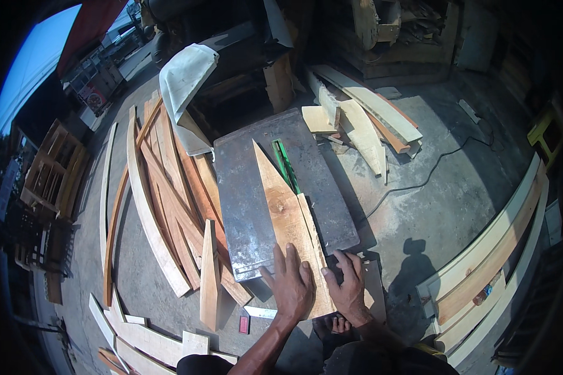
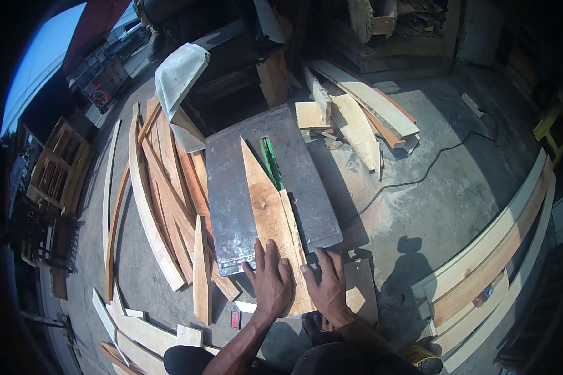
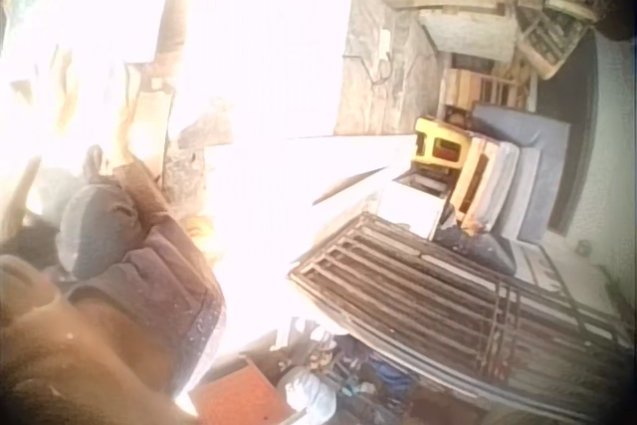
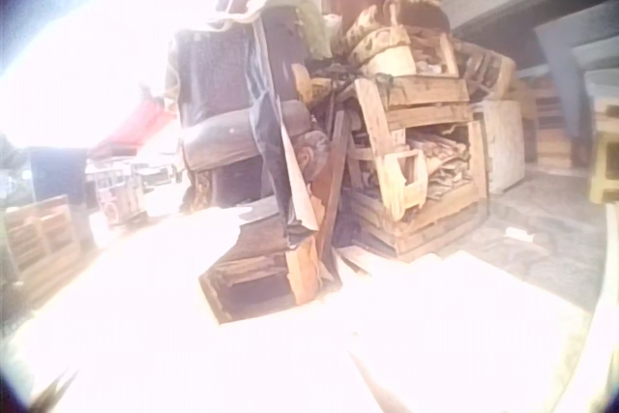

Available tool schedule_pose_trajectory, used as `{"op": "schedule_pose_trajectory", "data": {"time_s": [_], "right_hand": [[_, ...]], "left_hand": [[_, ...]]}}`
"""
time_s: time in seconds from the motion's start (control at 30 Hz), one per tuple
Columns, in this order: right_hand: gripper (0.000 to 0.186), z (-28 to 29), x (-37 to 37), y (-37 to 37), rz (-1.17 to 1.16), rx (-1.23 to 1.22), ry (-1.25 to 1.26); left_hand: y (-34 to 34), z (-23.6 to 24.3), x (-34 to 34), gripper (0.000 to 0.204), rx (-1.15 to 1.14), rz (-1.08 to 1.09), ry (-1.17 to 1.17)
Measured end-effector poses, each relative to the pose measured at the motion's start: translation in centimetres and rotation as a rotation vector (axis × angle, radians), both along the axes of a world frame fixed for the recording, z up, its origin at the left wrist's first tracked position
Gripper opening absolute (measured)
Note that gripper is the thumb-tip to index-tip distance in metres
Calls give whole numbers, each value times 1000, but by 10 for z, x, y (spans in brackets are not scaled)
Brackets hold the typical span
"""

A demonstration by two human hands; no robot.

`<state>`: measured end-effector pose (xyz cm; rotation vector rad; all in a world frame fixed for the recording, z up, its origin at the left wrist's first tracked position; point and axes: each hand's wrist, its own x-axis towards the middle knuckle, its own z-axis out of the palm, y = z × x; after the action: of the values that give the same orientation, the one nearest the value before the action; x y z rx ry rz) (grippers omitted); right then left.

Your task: The person positions a long wooden plank on a table saw and pushes it through the blade to cut it. The person repeats this process with multiple planks, adjusting their position before each cut.

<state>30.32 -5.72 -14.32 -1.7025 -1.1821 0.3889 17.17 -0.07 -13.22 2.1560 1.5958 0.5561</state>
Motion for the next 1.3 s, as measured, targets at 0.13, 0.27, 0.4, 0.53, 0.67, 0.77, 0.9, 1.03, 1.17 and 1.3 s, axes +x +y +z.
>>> {"op": "schedule_pose_trajectory", "data": {"time_s": [0.13, 0.27, 0.4, 0.53, 0.67, 0.77, 0.9, 1.03, 1.17, 1.3], "right_hand": [[43, -3, -1, -28, 201, -309, 232], [36, 3, 0, -37, 191, -169, 234], [34, 5, 15, -41, 197, -332, 251], [32, -1, 15, -71, 178, -218, 204], [35, -5, 17, -101, 237, -56, 180], [40, -6, 26, -94, 353, -269, 195], [40, -7, 23, -71, 473, -135, -8], [44, 2, 16, -65, 390, -221, 60], [44, 20, 29, -43, 265, -194, 154], [45, 55, 83, 0, 314, -216, 184]], "left_hand": [[-32, -5, -9, 58, 50, -58, -127], [-40, -6, -7, 56, 112, -118, -356], [-37, -4, 3, 56, 44, -154, -406], [-78, 1, 2, 56, -22, -126, -417], [-137, 0, -18, 57, -243, -154, -542], [-157, -6, -26, 60, -376, -60, -728], [-154, -12, -28, 62, -385, 70, -770], [-133, 1, -35, 61, -371, 92, -615], [-90, 24, -21, 61, -224, -75, -581], [-54, 47, 0, 62, -365, -269, -687]]}}
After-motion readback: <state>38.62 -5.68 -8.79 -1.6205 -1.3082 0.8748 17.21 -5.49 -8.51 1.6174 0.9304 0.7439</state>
